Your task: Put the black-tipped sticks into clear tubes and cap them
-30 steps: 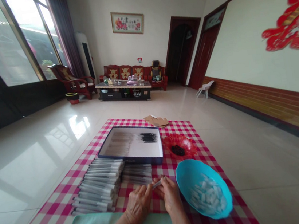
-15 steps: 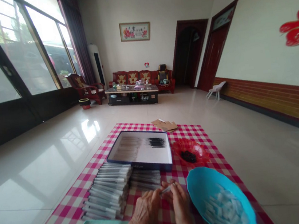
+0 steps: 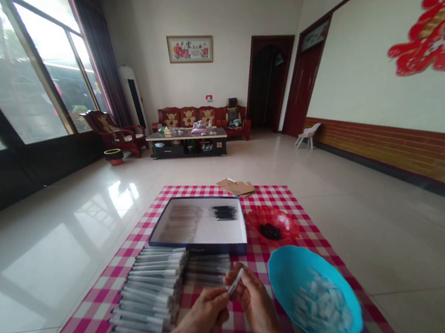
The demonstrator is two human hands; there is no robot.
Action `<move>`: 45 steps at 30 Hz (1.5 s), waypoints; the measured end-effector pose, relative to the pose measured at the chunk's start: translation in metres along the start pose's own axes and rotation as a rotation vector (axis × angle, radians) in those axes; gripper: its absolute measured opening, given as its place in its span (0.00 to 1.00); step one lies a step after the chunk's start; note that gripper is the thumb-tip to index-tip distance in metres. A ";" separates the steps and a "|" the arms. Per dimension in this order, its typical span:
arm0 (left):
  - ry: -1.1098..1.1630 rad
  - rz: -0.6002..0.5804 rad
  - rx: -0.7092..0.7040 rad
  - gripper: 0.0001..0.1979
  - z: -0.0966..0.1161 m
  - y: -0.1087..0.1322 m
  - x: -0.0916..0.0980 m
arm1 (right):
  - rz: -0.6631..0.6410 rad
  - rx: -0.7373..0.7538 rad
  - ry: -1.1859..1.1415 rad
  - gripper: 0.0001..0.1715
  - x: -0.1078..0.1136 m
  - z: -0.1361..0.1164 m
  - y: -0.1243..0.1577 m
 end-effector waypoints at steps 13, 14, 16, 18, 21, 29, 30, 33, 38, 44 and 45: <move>0.065 0.220 0.082 0.34 -0.020 -0.005 -0.019 | 0.159 -0.035 -0.100 0.24 -0.007 0.015 -0.002; 0.024 0.235 0.047 0.34 -0.022 -0.007 -0.019 | 0.163 -0.036 -0.105 0.24 -0.007 0.016 -0.002; -0.034 0.254 -0.008 0.30 -0.024 -0.009 -0.018 | 0.173 -0.037 -0.106 0.25 -0.006 0.017 -0.004; -0.094 0.267 -0.042 0.25 -0.024 -0.009 -0.016 | 0.185 -0.030 -0.095 0.25 -0.005 0.017 -0.005; -0.174 0.285 -0.080 0.18 -0.021 -0.005 -0.015 | 0.188 -0.014 -0.078 0.25 -0.005 0.016 -0.005; -0.653 0.147 -0.272 0.14 0.003 0.002 -0.002 | 0.187 0.049 -0.039 0.29 -0.007 0.011 -0.002; -0.699 0.147 -0.294 0.14 0.006 0.002 0.003 | 0.186 0.066 -0.027 0.30 -0.006 0.010 -0.002; -0.878 0.156 -0.344 0.14 0.013 0.006 0.018 | 0.227 0.152 0.031 0.31 0.002 0.007 -0.005; -1.212 0.181 -0.445 0.11 0.013 0.016 0.029 | 0.323 0.306 0.296 0.25 0.017 0.001 -0.007; -1.373 0.223 -0.437 0.07 -0.006 0.017 0.029 | 0.388 0.332 0.633 0.24 0.012 0.001 -0.004; -1.381 0.238 -0.423 0.07 -0.007 0.017 0.029 | 0.397 0.348 0.680 0.24 0.011 0.000 -0.003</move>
Point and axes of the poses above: each hand's wrist, its own y-axis away from the middle knuckle, its own x-axis out of the back of the hand, z = x × y, the point moved 2 cm from there along -y, towards the middle knuckle, and after that the axes turned 9 degrees about -x, right-handed, at the moved point
